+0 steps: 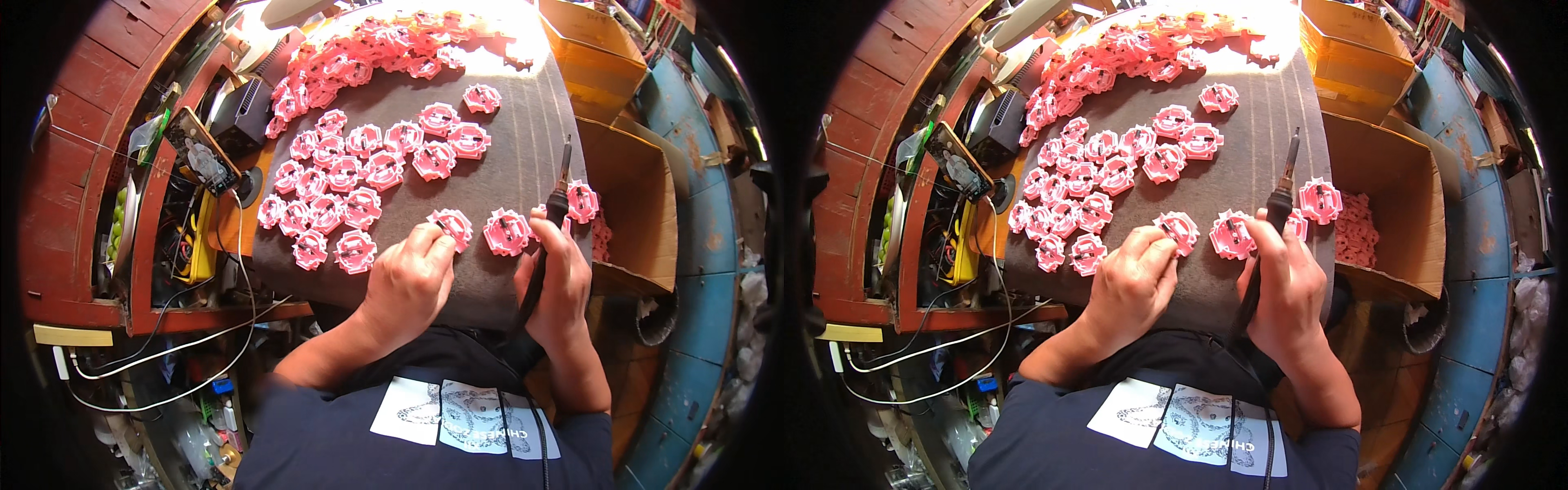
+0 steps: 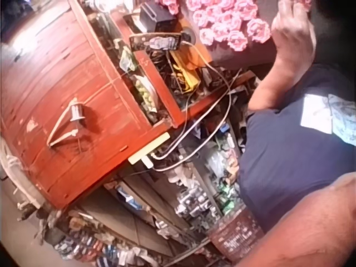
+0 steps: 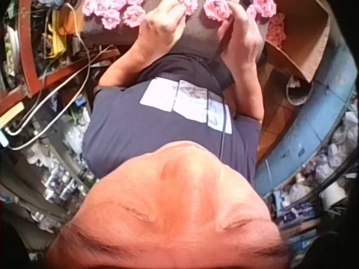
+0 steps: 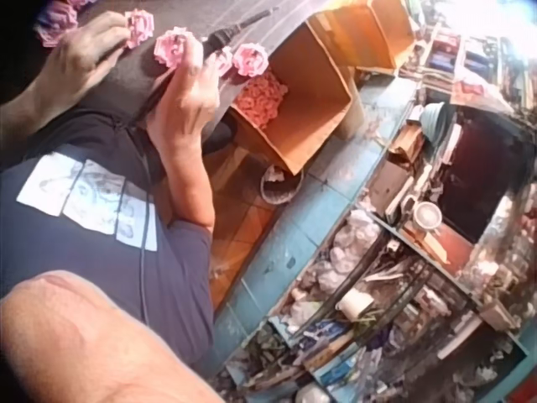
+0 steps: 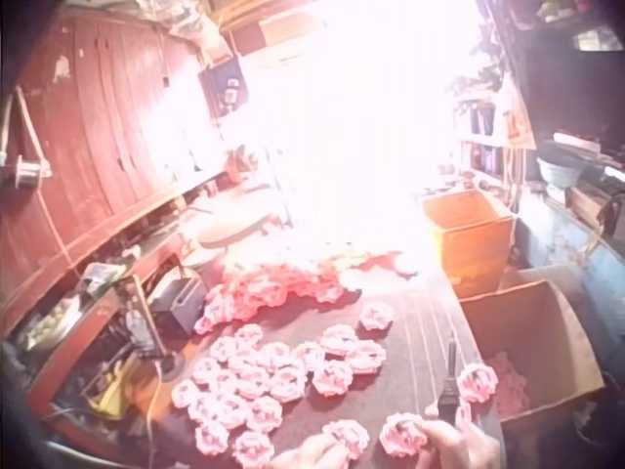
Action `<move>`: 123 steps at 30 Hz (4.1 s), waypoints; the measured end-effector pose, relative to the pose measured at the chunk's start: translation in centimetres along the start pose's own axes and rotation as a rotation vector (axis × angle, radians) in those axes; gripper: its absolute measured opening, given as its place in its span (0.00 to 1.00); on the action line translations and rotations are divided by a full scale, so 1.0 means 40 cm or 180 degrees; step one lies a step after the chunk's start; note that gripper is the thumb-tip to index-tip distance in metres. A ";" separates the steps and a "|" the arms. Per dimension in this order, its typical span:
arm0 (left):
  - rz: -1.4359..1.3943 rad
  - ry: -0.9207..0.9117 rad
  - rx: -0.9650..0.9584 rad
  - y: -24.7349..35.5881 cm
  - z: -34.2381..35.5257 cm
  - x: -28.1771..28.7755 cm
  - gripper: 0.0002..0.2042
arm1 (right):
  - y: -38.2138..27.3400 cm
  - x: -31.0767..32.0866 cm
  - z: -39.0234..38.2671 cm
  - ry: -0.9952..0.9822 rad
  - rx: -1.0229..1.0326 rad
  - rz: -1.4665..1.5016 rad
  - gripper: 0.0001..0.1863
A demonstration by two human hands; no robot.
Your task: The person uses a soldering iron to apply solder to small pink plastic components on a workbench. They pick up each component, apply heat and solder, then place the finished piece into a cardboard box.
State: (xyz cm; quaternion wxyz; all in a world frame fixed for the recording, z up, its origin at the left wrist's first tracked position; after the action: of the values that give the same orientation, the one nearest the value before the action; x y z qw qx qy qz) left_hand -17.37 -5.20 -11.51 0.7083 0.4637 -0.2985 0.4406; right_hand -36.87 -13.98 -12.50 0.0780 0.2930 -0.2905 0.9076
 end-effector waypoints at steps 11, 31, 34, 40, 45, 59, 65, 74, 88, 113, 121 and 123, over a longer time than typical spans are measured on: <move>-0.0700 -0.0066 -0.0283 0.047 -0.025 -0.015 0.15 | -0.031 -0.048 -0.044 -0.0095 0.0452 0.0574 0.31; -0.1398 0.0001 -0.0073 0.003 -0.039 -0.020 0.14 | -0.062 -0.081 -0.037 0.0011 0.0045 0.1143 0.26; -0.1493 0.0009 -0.0091 -0.002 -0.029 -0.020 0.14 | -0.062 -0.082 -0.039 0.0000 0.0014 0.1170 0.27; -0.1593 -0.0021 -0.0106 -0.005 -0.019 -0.021 0.11 | -0.054 -0.078 -0.047 0.0107 -0.0023 0.1046 0.27; -0.1449 -0.0069 0.0030 0.001 -0.019 -0.019 0.09 | -0.053 -0.071 -0.062 0.0387 0.0527 0.1150 0.27; -0.1585 0.0128 0.0204 0.000 -0.030 -0.034 0.09 | -0.055 -0.067 -0.049 -0.0063 0.0593 0.0872 0.23; -0.1497 0.0210 0.0159 0.000 -0.028 -0.033 0.08 | -0.023 -0.008 -0.091 0.0171 0.0528 0.1427 0.34; -0.1370 0.0298 0.0117 0.002 -0.026 -0.035 0.08 | -0.035 0.067 -0.106 -0.0187 0.0750 0.1057 0.15; -0.1356 0.0267 0.0195 0.006 -0.026 -0.034 0.08 | -0.041 0.063 -0.104 -0.0282 0.0808 0.1071 0.12; -0.1329 0.0321 0.0184 0.008 -0.024 -0.034 0.07 | -0.039 0.056 -0.087 0.0090 0.0258 0.0844 0.24; -0.1361 0.0288 0.0232 0.010 -0.023 -0.034 0.07 | -0.030 -0.014 -0.028 -0.0250 0.0262 0.0882 0.26; -0.1359 0.0246 0.0236 0.010 -0.022 -0.032 0.07 | -0.034 -0.031 -0.022 -0.0318 0.0175 0.0978 0.27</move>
State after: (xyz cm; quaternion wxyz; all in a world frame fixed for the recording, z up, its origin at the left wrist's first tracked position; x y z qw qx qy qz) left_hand -18.29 -4.75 -12.78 0.7789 0.5249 -0.1498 0.3087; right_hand -35.88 -12.33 -13.16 -0.0843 0.2919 -0.3105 0.9007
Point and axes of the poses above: each hand's wrist, its own z-axis towards the middle knuckle, its own x-axis out of the back of the hand, y = z × x, the point moved 2 cm from there along z, towards the middle knuckle, and after that the axes turned 2 degrees about -y, right-handed, at the moved point
